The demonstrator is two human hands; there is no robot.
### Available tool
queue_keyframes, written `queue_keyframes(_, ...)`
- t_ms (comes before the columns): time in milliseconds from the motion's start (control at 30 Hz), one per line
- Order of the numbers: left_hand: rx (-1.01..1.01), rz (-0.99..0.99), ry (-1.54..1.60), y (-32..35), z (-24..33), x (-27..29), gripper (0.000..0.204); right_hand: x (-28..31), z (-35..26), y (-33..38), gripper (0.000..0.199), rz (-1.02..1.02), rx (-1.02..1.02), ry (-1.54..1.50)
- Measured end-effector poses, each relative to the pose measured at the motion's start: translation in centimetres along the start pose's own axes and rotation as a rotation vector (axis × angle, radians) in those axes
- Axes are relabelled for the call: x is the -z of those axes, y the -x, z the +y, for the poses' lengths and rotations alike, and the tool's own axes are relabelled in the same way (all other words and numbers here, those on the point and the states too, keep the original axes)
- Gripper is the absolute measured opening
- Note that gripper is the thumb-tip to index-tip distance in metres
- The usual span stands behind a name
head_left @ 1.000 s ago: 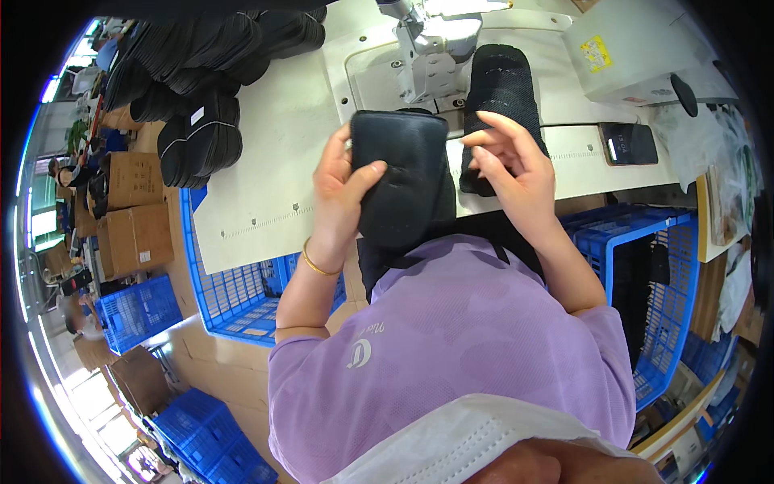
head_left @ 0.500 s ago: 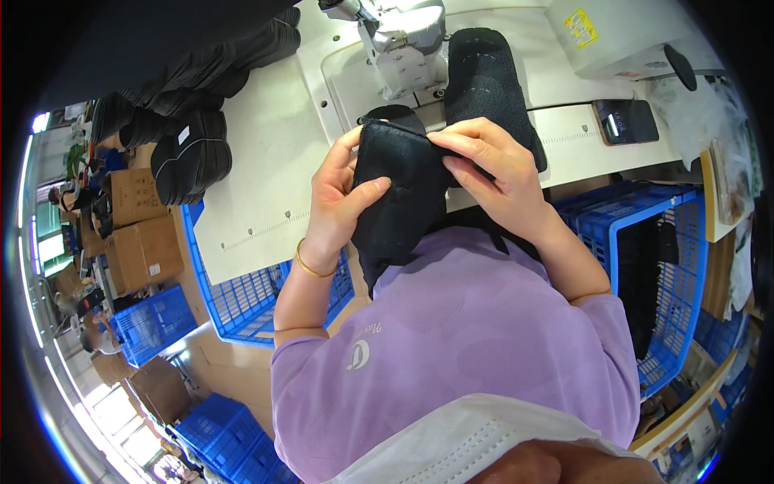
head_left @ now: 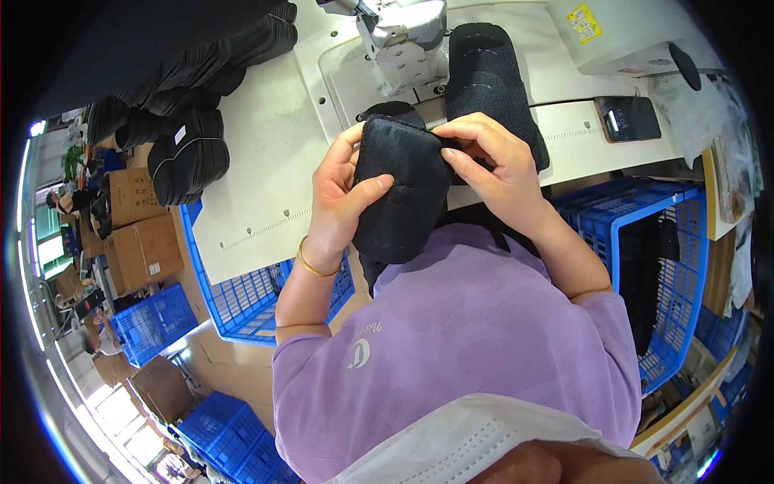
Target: The person stitches shoe components by aligning fabric pieces by hand and sewing along the edges with a sewing machine.
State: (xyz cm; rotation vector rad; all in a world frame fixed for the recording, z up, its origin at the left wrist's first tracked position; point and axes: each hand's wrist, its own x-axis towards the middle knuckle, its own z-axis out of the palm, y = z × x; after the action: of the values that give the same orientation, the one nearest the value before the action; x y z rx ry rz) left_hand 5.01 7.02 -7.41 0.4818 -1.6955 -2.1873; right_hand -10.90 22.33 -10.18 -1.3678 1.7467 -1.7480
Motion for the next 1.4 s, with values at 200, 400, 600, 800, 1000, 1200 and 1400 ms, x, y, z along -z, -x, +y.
queue_keyframes(200,-0.043,-0.034,-0.132,-0.9,0.7,0.9,0.047,0.7,-1.3,-0.6,0.017,0.018,-0.255,-0.174)
queue_keyframes(400,-0.128,-0.128,-0.546,-3.9,4.9,1.6,0.031,2.1,-3.9,-2.8,0.018,-0.298,-0.39,-0.19)
queue_keyframes(600,-0.164,-0.127,-0.559,-8.8,8.0,2.0,0.02,0.7,-4.3,-5.0,0.016,-0.156,-0.421,-0.378)
queue_keyframes(800,-0.126,-0.097,-0.393,-11.1,9.4,2.3,0.015,0.1,-4.4,-6.6,0.016,-0.092,-0.392,-0.546)
queue_keyframes(1000,-0.037,-0.038,-0.342,-11.0,10.4,1.3,0.016,0.0,-4.4,-6.8,0.018,-0.058,-0.366,-0.588)
queue_keyframes(1200,0.072,-0.077,-0.355,-11.4,10.8,1.7,0.019,-0.1,-4.4,-6.8,0.016,-0.079,-0.359,-0.611)
queue_keyframes(1400,-0.07,-0.062,-0.401,-10.9,10.4,2.2,0.02,-0.5,-4.3,-6.9,0.019,-0.075,-0.36,-0.602)
